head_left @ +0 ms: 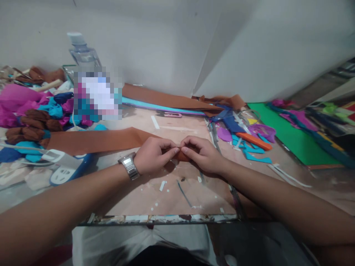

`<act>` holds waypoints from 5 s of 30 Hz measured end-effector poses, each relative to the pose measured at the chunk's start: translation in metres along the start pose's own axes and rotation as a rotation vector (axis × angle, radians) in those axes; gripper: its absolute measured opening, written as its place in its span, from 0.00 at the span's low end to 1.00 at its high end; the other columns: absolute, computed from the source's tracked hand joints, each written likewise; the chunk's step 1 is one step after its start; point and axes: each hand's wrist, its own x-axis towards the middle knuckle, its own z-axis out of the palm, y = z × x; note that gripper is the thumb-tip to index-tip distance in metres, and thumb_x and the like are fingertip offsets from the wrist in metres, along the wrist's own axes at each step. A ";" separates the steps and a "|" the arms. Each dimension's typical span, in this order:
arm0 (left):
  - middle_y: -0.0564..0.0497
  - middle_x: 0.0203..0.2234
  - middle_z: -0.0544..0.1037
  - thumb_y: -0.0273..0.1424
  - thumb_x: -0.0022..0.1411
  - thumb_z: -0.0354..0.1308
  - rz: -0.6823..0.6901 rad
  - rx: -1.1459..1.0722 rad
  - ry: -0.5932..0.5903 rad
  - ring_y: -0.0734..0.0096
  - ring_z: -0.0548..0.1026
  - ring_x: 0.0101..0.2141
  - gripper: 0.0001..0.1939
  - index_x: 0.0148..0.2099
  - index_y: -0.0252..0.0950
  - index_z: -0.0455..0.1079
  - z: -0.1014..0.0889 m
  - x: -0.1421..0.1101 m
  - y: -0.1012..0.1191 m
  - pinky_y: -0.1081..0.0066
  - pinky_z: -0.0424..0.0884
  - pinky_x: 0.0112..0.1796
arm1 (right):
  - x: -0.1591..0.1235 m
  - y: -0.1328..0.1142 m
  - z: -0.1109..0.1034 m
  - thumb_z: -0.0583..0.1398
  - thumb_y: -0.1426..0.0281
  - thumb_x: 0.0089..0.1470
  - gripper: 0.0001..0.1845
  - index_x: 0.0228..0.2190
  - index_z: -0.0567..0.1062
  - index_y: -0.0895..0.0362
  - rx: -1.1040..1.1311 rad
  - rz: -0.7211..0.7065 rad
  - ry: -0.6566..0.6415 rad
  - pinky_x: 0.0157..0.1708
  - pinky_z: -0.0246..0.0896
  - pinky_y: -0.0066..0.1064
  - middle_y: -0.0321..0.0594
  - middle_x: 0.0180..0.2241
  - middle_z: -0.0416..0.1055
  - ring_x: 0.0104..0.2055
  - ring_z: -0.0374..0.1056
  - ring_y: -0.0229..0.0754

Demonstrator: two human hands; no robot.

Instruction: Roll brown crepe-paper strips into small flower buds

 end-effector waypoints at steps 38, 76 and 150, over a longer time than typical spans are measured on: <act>0.52 0.27 0.80 0.38 0.69 0.59 -0.062 -0.126 -0.070 0.74 0.73 0.28 0.14 0.39 0.34 0.81 -0.001 0.002 0.000 0.76 0.66 0.30 | -0.001 -0.002 0.001 0.65 0.66 0.61 0.06 0.36 0.80 0.55 -0.069 -0.028 0.127 0.39 0.69 0.32 0.39 0.34 0.81 0.35 0.75 0.42; 0.54 0.20 0.75 0.29 0.62 0.61 -0.353 -0.503 -0.131 0.79 0.69 0.20 0.06 0.37 0.31 0.76 -0.011 0.010 0.009 0.79 0.61 0.22 | -0.002 0.001 -0.002 0.67 0.71 0.60 0.04 0.37 0.84 0.53 -0.095 -0.125 0.171 0.38 0.72 0.34 0.40 0.36 0.83 0.37 0.78 0.42; 0.54 0.31 0.85 0.37 0.72 0.60 0.046 0.190 0.135 0.72 0.78 0.30 0.12 0.41 0.38 0.82 -0.002 -0.006 0.016 0.72 0.66 0.35 | -0.003 -0.006 0.005 0.63 0.72 0.64 0.02 0.38 0.76 0.53 -0.267 -0.168 0.170 0.38 0.68 0.33 0.39 0.36 0.78 0.38 0.74 0.43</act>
